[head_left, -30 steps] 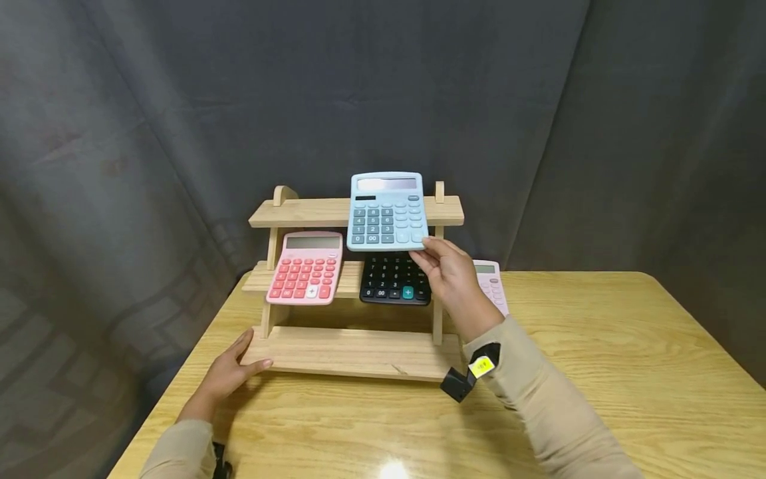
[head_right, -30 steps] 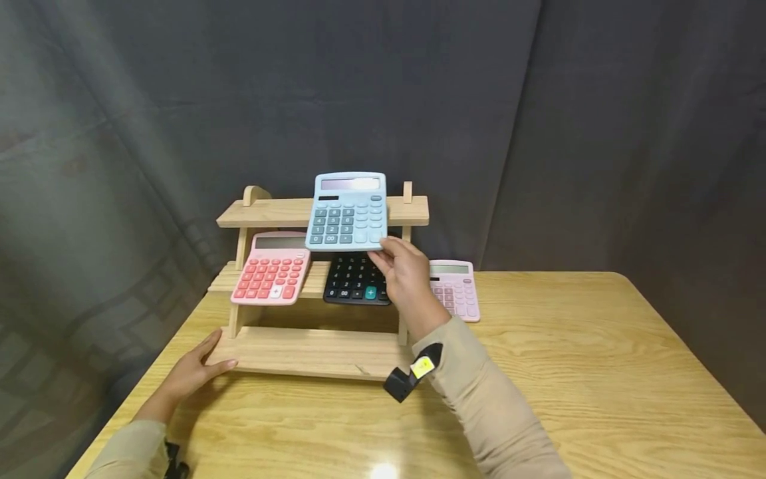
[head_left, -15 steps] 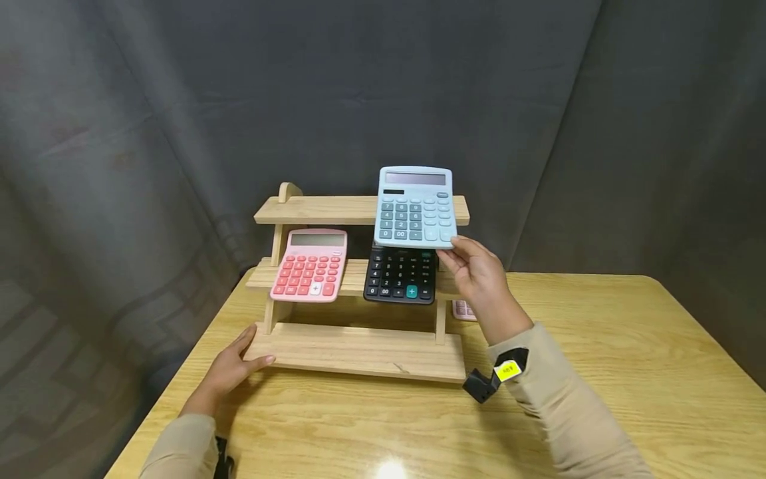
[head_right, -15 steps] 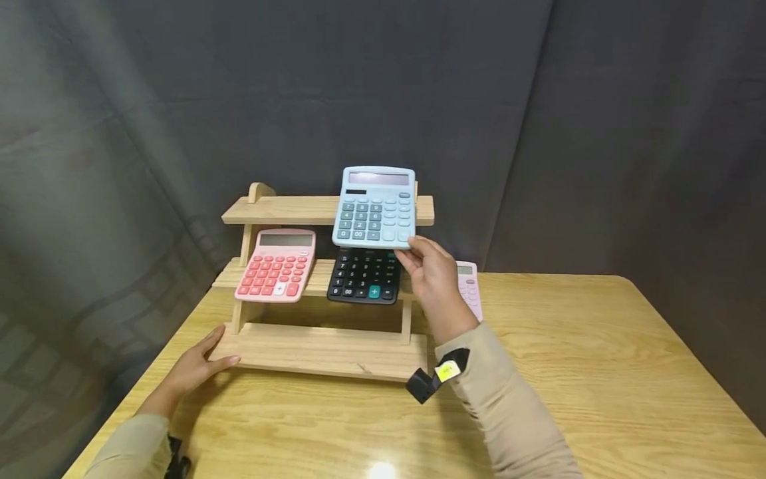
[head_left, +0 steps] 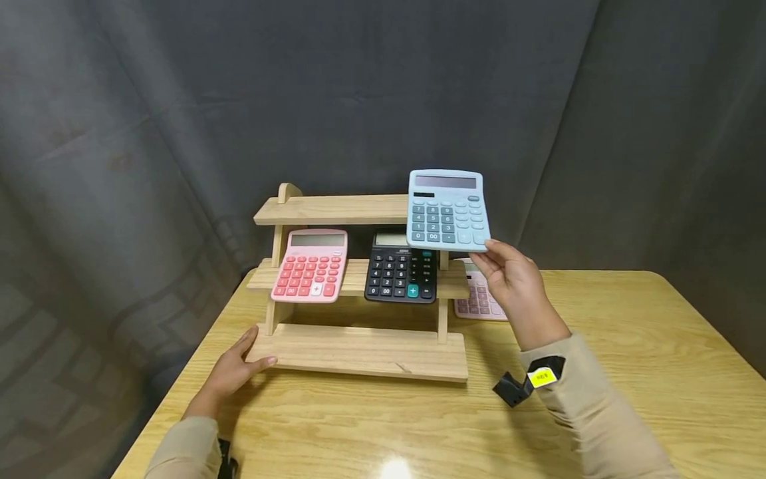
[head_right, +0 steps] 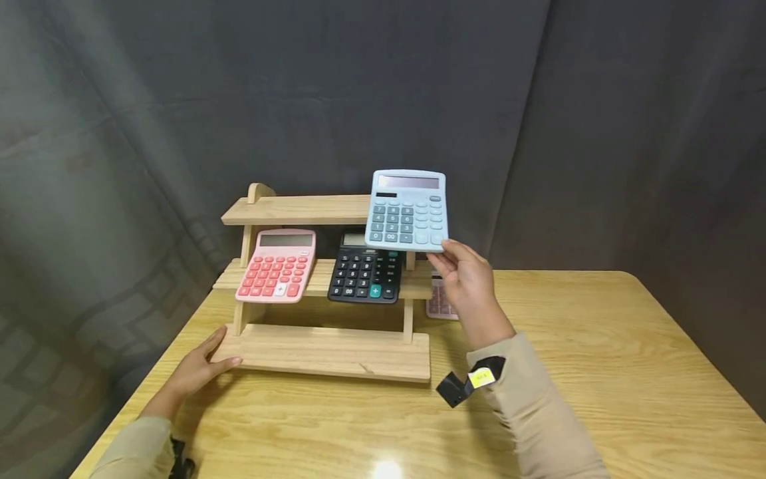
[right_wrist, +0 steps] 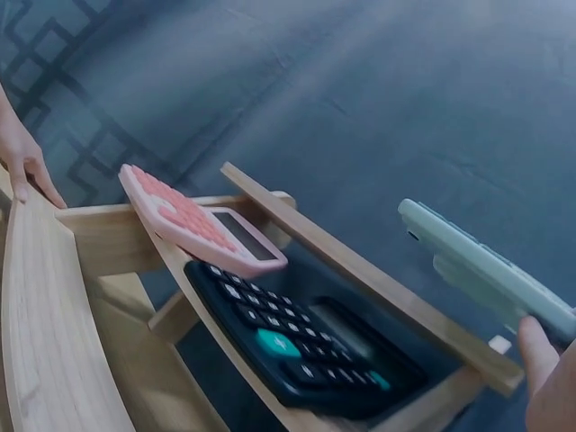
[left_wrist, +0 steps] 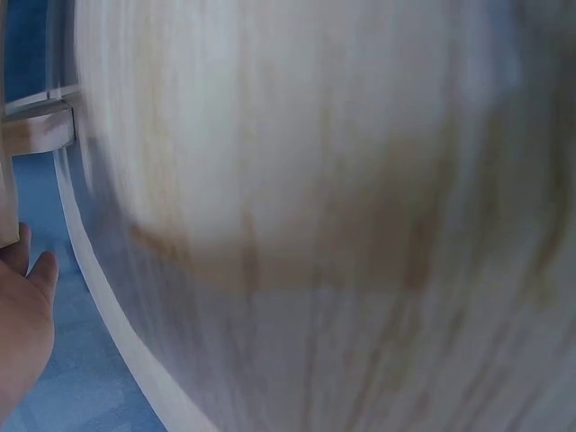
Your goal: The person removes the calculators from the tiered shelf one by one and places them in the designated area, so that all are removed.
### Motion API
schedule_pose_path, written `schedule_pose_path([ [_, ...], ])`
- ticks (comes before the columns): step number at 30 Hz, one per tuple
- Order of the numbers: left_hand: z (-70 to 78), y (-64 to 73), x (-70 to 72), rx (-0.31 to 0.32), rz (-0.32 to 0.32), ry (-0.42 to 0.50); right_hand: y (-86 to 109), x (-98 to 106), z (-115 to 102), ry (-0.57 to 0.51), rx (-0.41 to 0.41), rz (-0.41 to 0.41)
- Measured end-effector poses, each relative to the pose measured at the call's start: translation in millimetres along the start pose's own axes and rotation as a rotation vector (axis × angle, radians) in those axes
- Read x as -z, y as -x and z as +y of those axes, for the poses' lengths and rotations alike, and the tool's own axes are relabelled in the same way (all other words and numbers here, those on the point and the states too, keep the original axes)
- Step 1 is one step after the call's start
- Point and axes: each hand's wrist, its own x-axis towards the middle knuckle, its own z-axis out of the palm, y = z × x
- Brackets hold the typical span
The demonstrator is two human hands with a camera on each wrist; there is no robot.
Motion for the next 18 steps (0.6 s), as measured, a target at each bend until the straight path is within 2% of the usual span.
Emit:
schedule_pose_path([
  [8, -0.7, -1.0, -2.8, -0.006, 0.014, 0.005, -1.5, 21, -20, -0.102, -0.033, -0.017],
  [18, 0.1, -0.3, -1.8, 0.009, 0.002, 0.065, -1.4, 44, -41, -0.167, -0.010, 0.004],
])
